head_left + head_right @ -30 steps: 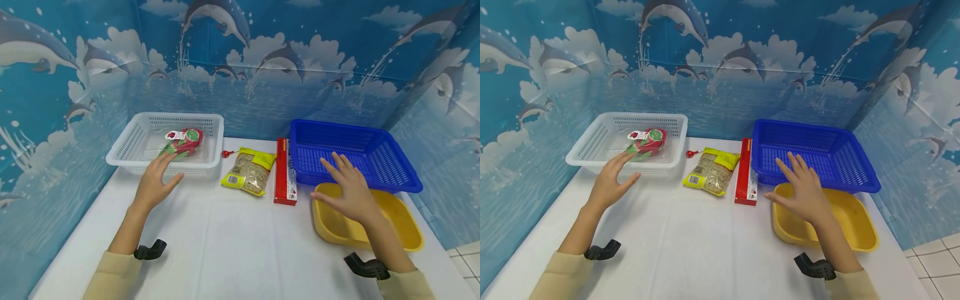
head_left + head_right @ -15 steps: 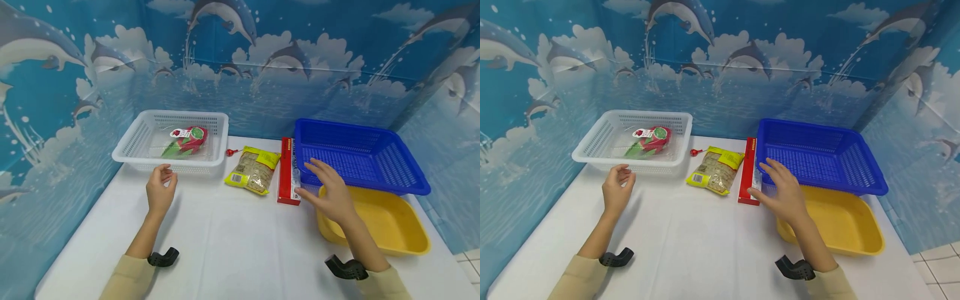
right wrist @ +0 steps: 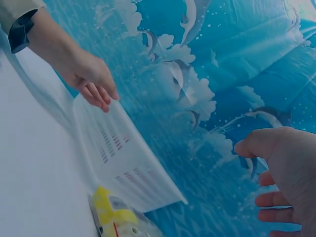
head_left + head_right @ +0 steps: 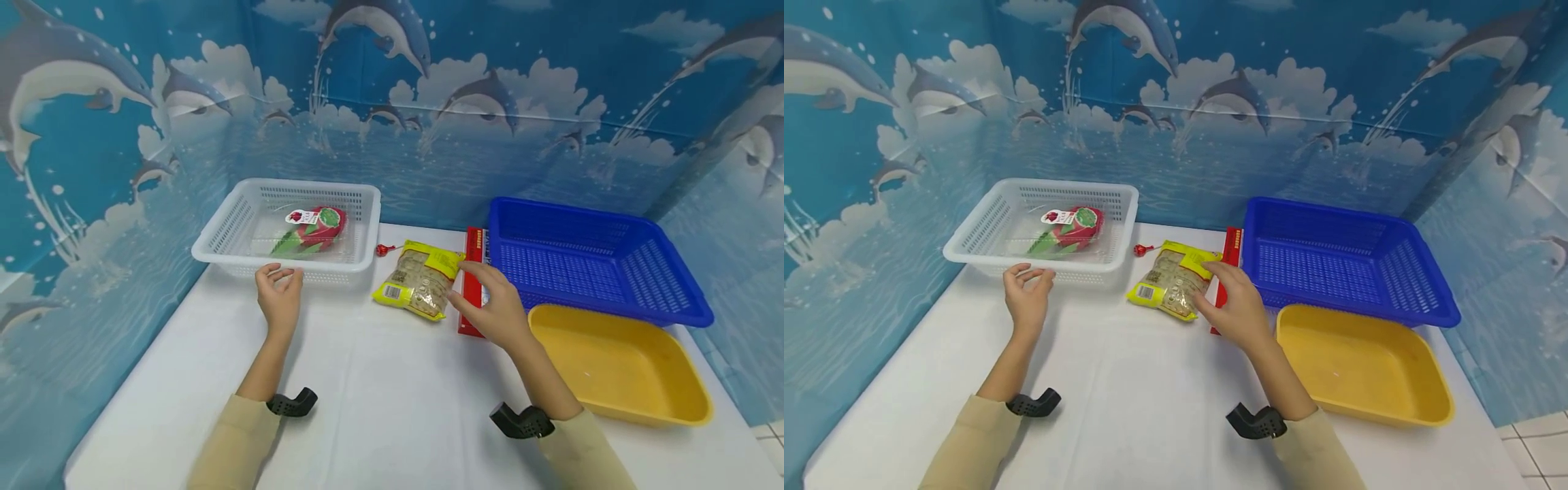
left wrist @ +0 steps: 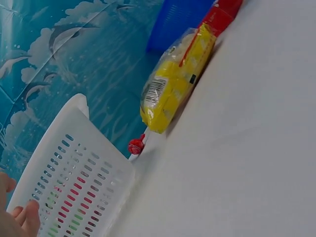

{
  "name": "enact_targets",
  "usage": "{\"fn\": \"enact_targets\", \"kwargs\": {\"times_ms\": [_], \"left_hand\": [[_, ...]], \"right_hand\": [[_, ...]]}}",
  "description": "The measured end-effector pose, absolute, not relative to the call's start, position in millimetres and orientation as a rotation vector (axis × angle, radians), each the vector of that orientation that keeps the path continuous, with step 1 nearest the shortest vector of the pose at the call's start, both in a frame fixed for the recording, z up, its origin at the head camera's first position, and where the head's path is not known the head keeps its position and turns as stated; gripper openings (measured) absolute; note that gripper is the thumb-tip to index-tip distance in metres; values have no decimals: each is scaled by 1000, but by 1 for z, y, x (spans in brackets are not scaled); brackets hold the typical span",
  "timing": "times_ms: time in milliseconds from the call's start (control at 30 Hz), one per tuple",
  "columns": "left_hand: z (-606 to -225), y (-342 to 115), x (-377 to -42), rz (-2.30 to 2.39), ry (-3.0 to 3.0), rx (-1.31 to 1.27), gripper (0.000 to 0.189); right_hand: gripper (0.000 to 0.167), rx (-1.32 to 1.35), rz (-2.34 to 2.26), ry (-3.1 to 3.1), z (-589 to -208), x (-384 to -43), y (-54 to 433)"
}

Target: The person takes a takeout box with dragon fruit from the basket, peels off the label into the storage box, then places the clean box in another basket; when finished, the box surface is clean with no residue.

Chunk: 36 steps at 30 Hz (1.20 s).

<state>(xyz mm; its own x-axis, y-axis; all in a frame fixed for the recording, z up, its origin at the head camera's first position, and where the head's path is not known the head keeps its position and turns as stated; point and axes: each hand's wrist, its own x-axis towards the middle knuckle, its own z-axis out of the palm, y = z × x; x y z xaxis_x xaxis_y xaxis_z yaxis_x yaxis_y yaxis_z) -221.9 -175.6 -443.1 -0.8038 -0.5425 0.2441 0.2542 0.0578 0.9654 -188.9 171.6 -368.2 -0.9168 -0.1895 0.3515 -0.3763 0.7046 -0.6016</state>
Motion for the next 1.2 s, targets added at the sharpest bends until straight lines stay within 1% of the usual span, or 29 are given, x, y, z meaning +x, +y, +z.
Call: {"fn": "enact_targets", "kwargs": {"times_ms": [333, 600, 900, 1200], "left_hand": [[-437, -168, -239, -1999, -1364, 415, 39], [-437, -167, -245, -2098, -1211, 374, 43], [-443, -169, -248, -2077, -1171, 344, 43], [-448, -167, -248, -2063, -1154, 273, 43]], "right_hand": [[51, 574, 1113, -2620, -363, -207, 138], [51, 639, 1093, -2693, -358, -230, 117], [52, 711, 1155, -2793, -354, -263, 94], [49, 758, 1424, -2772, -348, -293, 67]]}}
